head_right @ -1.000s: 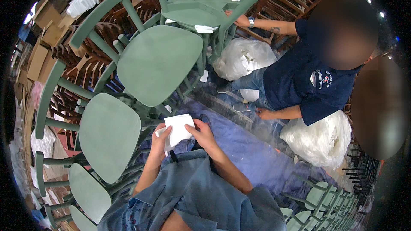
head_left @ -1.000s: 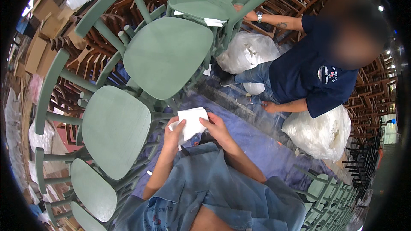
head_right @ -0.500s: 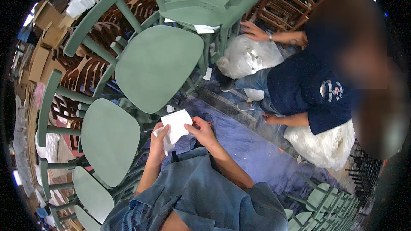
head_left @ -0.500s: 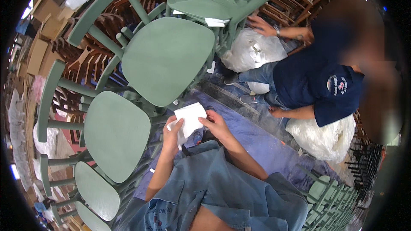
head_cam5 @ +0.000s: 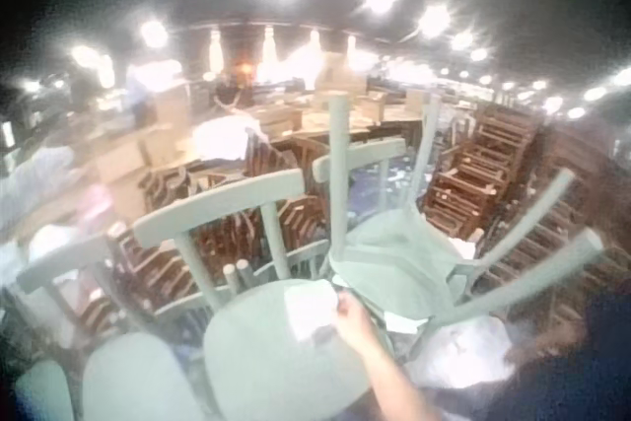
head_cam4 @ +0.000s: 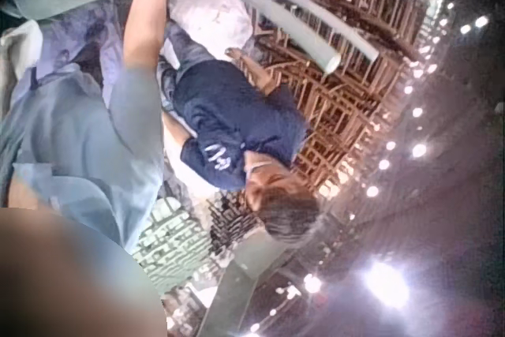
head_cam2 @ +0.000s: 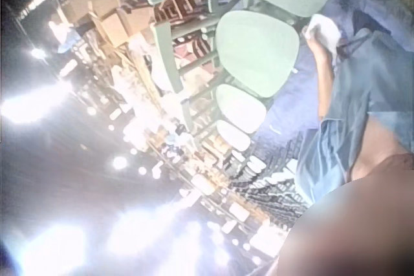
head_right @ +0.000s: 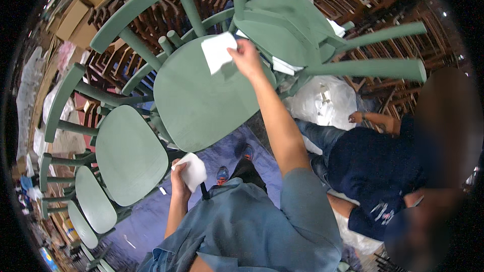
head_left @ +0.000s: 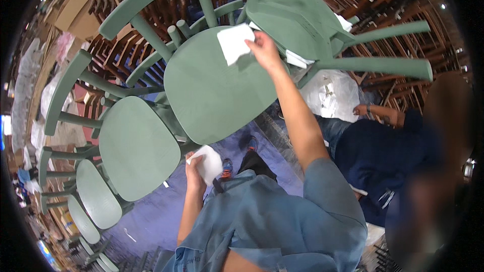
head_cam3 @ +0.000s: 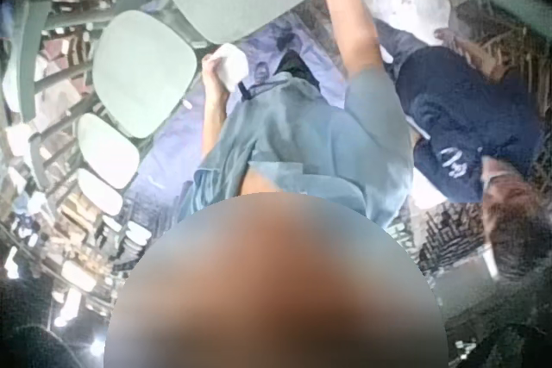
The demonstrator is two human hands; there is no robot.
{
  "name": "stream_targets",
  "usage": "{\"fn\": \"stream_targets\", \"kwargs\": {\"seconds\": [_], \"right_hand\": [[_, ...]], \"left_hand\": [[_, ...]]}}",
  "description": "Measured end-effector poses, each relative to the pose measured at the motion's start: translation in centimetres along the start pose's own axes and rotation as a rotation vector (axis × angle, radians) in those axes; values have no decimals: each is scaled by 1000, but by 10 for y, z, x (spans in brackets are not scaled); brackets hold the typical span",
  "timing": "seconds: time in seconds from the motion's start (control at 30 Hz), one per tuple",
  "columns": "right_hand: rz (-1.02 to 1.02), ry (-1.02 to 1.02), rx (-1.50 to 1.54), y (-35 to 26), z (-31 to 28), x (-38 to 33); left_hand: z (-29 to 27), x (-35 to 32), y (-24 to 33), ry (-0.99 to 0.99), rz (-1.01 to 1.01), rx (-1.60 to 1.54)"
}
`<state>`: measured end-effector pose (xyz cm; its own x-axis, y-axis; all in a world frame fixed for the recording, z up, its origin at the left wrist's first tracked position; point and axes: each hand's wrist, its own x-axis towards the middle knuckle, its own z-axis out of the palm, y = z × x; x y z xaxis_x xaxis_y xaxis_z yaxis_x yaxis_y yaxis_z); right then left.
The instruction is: The person takes white foam pads from a large plastic bag and places them on the seats of green wooden chairs. The person repeatedly reaches into the bag, retrieves pads, and distributes them across multiple chairs in a warehouse-like room.
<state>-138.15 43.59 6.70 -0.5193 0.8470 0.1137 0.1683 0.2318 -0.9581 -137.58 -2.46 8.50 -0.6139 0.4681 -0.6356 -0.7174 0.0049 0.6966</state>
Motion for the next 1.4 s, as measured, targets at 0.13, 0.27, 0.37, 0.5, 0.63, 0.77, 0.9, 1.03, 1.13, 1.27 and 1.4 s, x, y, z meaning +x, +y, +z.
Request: {"fn": "stream_targets", "kwargs": {"seconds": [0.13, 0.27, 0.37, 0.5, 0.63, 0.77, 0.9, 1.03, 1.13, 1.27, 1.4], "right_hand": [[20, -19, -252, -4, 16, 89], [123, -153, -668, -1, 25, 114], [36, -80, -736, -3, 30, 99], [-212, 143, -585, -4, 31, 45], [-324, 171, -358, 1, 13, -39], [-14, 43, -122, -3, -1, -163], [329, -18, 247, -3, -13, -298], [564, 244, 225, 6, -47, -416], [732, 612, 269, -12, -67, -540], [1132, 973, -145, -49, -89, -688], [1004, 1250, -257, -116, -125, -823]], "left_hand": [[2, -8, -6, 76, 19, -21], [12, -11, -10, 191, 104, -11], [19, -5, -2, 246, 193, 7], [22, 24, 31, 245, 301, -24], [30, 51, 63, 156, 355, -65], [57, 54, 59, 106, 260, 1], [81, 38, 19, -288, 9, 127], [83, 25, -45, -719, -345, 318], [67, 26, -82, -898, -563, 568], [68, 15, -124, -1024, -760, 821], [77, -43, -165, -1074, -790, 1027]]}}
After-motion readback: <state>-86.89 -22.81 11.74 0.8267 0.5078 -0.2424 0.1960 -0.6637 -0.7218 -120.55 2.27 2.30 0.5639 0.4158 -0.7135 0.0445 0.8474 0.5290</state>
